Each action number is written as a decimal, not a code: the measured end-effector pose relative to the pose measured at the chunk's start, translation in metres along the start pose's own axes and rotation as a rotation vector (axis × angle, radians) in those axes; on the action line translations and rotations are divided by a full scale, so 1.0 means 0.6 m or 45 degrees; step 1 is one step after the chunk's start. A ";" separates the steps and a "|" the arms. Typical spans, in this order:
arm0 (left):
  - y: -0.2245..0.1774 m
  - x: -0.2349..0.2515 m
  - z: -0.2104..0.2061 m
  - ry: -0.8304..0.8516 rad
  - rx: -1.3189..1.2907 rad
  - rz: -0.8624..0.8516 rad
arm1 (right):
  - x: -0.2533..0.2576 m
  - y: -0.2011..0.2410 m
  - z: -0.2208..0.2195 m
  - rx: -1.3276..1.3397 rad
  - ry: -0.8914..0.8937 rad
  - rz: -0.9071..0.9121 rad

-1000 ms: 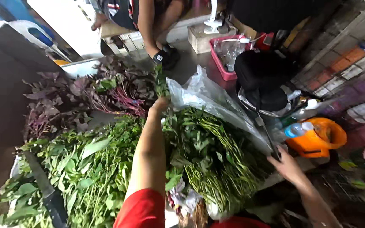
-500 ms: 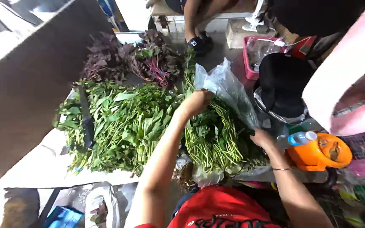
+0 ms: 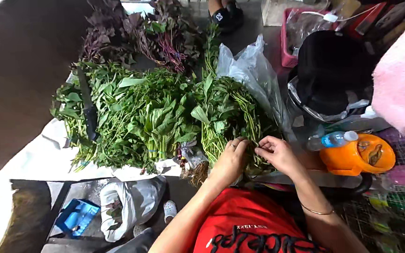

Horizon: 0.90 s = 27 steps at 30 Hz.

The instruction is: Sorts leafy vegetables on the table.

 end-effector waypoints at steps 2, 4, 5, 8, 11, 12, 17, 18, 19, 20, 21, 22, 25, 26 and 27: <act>0.007 -0.006 -0.006 0.020 -0.037 0.024 | -0.003 -0.005 0.007 0.038 0.007 -0.036; 0.012 -0.007 -0.011 0.045 -0.002 0.002 | -0.007 -0.004 0.017 0.104 -0.003 -0.064; 0.012 -0.007 -0.012 0.051 0.025 -0.015 | -0.010 -0.002 0.021 0.163 -0.012 -0.066; 0.012 -0.006 -0.014 0.083 0.051 -0.020 | -0.014 0.002 0.031 0.447 -0.004 -0.036; 0.014 -0.005 -0.015 0.076 0.057 -0.026 | -0.012 0.000 0.025 0.731 0.077 -0.038; 0.014 -0.006 -0.016 0.075 0.064 -0.027 | -0.010 0.000 0.021 0.754 0.109 -0.054; 0.008 -0.006 -0.017 0.064 0.094 -0.055 | 0.000 0.016 0.000 0.253 0.120 -0.088; 0.007 -0.005 -0.018 0.057 0.095 -0.068 | 0.002 0.021 0.002 0.174 0.124 -0.091; 0.007 -0.005 -0.019 0.064 0.096 -0.073 | 0.004 0.024 0.007 0.140 0.108 -0.088; 0.007 -0.005 -0.020 0.080 0.106 -0.071 | 0.008 0.024 0.016 0.142 0.077 -0.081; 0.008 -0.006 -0.022 0.100 0.115 -0.066 | 0.011 0.023 0.027 0.180 0.049 -0.071; 0.009 -0.006 -0.023 0.101 0.125 -0.072 | 0.013 0.022 0.038 0.229 0.036 -0.053; 0.009 -0.008 -0.025 0.080 0.161 -0.080 | 0.012 0.035 0.042 0.106 0.106 -0.050; 0.008 -0.007 -0.026 0.079 0.166 -0.081 | 0.011 0.042 0.031 -0.013 0.148 -0.063; 0.007 -0.006 -0.027 0.083 0.169 -0.079 | 0.010 0.044 0.019 -0.109 0.177 -0.083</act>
Point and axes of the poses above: each hand's wrist, its own x-axis towards the middle knuckle, its own z-axis out of the back of the hand, y = z × x, the point moved 7 cm from there along x, towards the middle knuckle, and after that the axes turned 7 degrees about y, right-handed, at the moved point
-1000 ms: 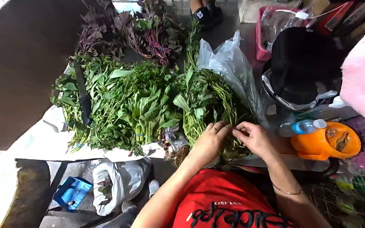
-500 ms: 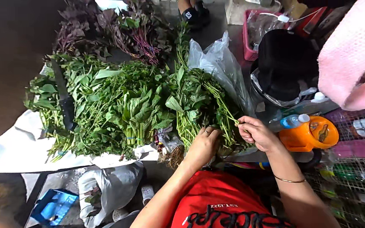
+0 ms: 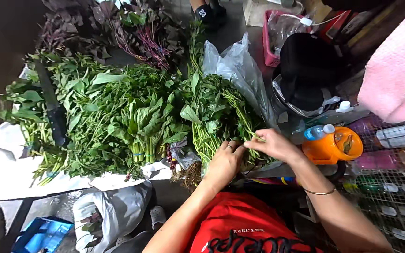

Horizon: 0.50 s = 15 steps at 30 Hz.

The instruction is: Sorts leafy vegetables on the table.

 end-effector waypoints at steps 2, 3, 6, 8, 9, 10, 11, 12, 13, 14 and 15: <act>0.000 0.002 -0.003 -0.002 0.017 -0.009 | 0.004 0.001 -0.015 -0.104 0.011 -0.047; 0.000 0.002 -0.004 -0.005 0.022 -0.013 | 0.006 0.000 -0.013 -0.102 -0.005 -0.058; 0.004 -0.001 -0.001 0.015 -0.005 0.016 | 0.007 -0.017 0.016 0.139 -0.101 0.005; 0.006 -0.002 0.000 0.009 -0.014 0.024 | 0.003 -0.030 0.032 0.387 -0.121 0.013; 0.007 -0.003 0.000 -0.005 -0.013 0.022 | 0.000 -0.032 0.032 0.468 -0.091 0.000; 0.007 -0.004 0.000 -0.016 -0.008 0.021 | -0.001 -0.034 0.028 0.493 -0.044 -0.018; 0.007 -0.005 0.001 -0.020 -0.006 0.023 | -0.001 -0.036 0.020 0.477 -0.002 -0.041; 0.006 -0.005 0.002 -0.019 -0.008 0.029 | 0.001 -0.040 0.012 0.436 0.019 -0.068; 0.005 -0.004 0.003 -0.019 -0.011 0.040 | 0.004 -0.043 0.004 0.364 0.025 -0.092; 0.004 -0.004 0.005 -0.025 -0.015 0.050 | 0.007 -0.045 0.000 0.274 0.020 -0.109; 0.003 -0.004 0.007 -0.032 -0.023 0.052 | 0.009 -0.046 -0.002 0.191 0.007 -0.116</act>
Point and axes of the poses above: each hand's wrist, its own x-axis towards the middle knuckle, its own z-axis out of the back of the hand, y = z × x, the point moved 7 cm from there along x, towards the middle knuckle, and after that the axes turned 7 degrees about y, right-handed, at the moved point
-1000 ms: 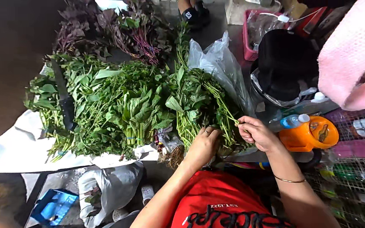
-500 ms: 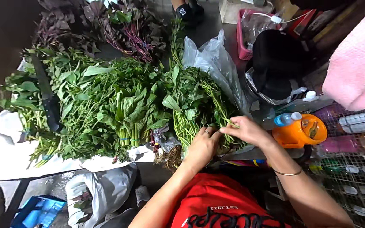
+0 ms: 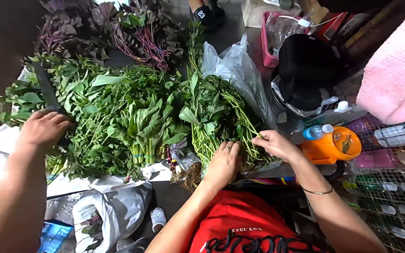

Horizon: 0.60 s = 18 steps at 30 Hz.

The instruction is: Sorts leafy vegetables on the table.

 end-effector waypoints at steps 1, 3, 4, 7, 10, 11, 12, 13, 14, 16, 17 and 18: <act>-0.001 0.001 0.000 0.002 0.000 -0.006 | 0.002 0.000 -0.001 -0.060 -0.003 0.002; -0.003 0.003 -0.001 0.041 0.017 -0.029 | 0.006 -0.003 0.001 -0.077 0.000 0.022; -0.003 0.004 -0.002 0.050 0.026 -0.043 | 0.006 -0.006 0.007 -0.032 -0.011 0.033; -0.002 0.004 -0.003 0.047 0.039 -0.051 | -0.006 -0.006 0.037 0.204 -0.047 0.055; -0.001 0.002 0.001 -0.017 0.002 -0.061 | -0.017 -0.003 0.047 0.554 0.039 0.129; 0.000 0.001 0.002 -0.037 -0.018 -0.064 | -0.019 -0.002 0.042 0.664 0.082 0.165; 0.002 0.000 0.004 -0.043 -0.049 -0.055 | -0.020 -0.002 0.034 0.769 0.126 0.182; 0.004 -0.001 0.005 -0.048 -0.083 -0.040 | -0.020 -0.002 0.023 0.856 0.172 0.172; 0.006 -0.001 0.007 -0.057 -0.114 -0.026 | -0.019 -0.004 0.012 0.930 0.208 0.151; 0.009 -0.003 0.010 -0.098 -0.156 -0.018 | -0.017 -0.004 -0.007 1.015 0.255 0.101; 0.010 -0.003 0.011 -0.125 -0.167 -0.019 | -0.015 -0.004 -0.014 1.010 0.266 0.080; 0.011 -0.004 0.012 -0.152 -0.179 -0.020 | -0.013 -0.004 -0.021 0.993 0.272 0.065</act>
Point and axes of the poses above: each hand's wrist, its own x-axis towards the middle knuckle, its own z-axis out of the back of the hand, y = z × x, the point moved 7 cm from there along x, towards the middle knuckle, and after that the axes turned 7 degrees about y, right-handed, at the moved point
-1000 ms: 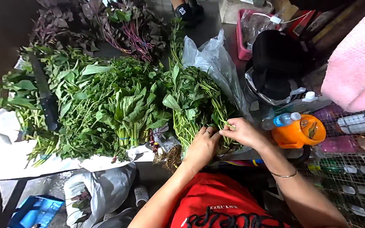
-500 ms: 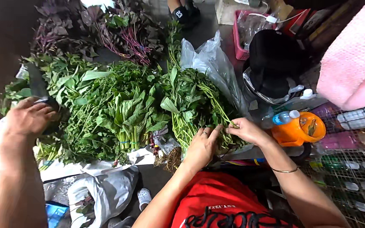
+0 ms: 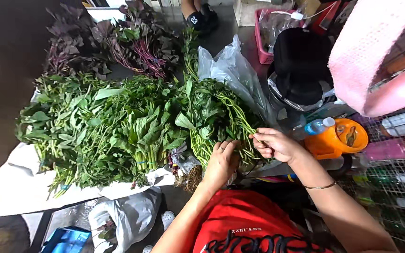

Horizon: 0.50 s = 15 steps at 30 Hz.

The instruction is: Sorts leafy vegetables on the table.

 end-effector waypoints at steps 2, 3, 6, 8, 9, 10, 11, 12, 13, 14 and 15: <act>0.001 -0.003 0.002 -0.061 -0.018 -0.010 | 0.007 -0.009 -0.003 -0.059 -0.004 -0.018; 0.002 -0.005 0.002 -0.088 -0.028 -0.008 | 0.009 -0.012 -0.002 -0.109 -0.022 -0.019; 0.005 -0.011 0.004 -0.112 -0.056 0.022 | 0.016 -0.010 0.008 -0.466 -0.181 0.030; 0.004 -0.013 0.003 -0.128 -0.053 0.017 | 0.018 0.002 0.013 -0.793 -0.297 0.078; 0.003 -0.013 0.002 -0.139 -0.050 0.010 | 0.017 0.008 0.010 -0.918 -0.325 0.078; 0.002 -0.014 0.001 -0.150 -0.047 0.006 | 0.017 0.012 0.007 -1.016 -0.350 0.062; 0.002 -0.014 0.001 -0.162 -0.042 -0.001 | 0.018 0.014 0.004 -1.107 -0.370 0.028; 0.002 -0.014 0.000 -0.173 -0.038 -0.008 | 0.020 0.015 0.000 -1.188 -0.385 -0.020; 0.002 -0.014 0.000 -0.178 -0.039 -0.013 | 0.021 0.014 -0.003 -1.253 -0.394 -0.071; 0.002 -0.014 0.000 -0.182 -0.041 -0.016 | 0.022 0.013 -0.006 -1.290 -0.390 -0.112; 0.002 -0.015 -0.001 -0.185 -0.044 -0.021 | 0.023 0.011 -0.005 -1.288 -0.371 -0.134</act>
Point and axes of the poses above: each hand's wrist, its own x-axis towards the middle knuckle, its own z-axis out of the back of the hand, y = z × x, the point moved 7 cm from there along x, towards the middle knuckle, and after that the axes turned 7 degrees about y, right-handed, at the moved point
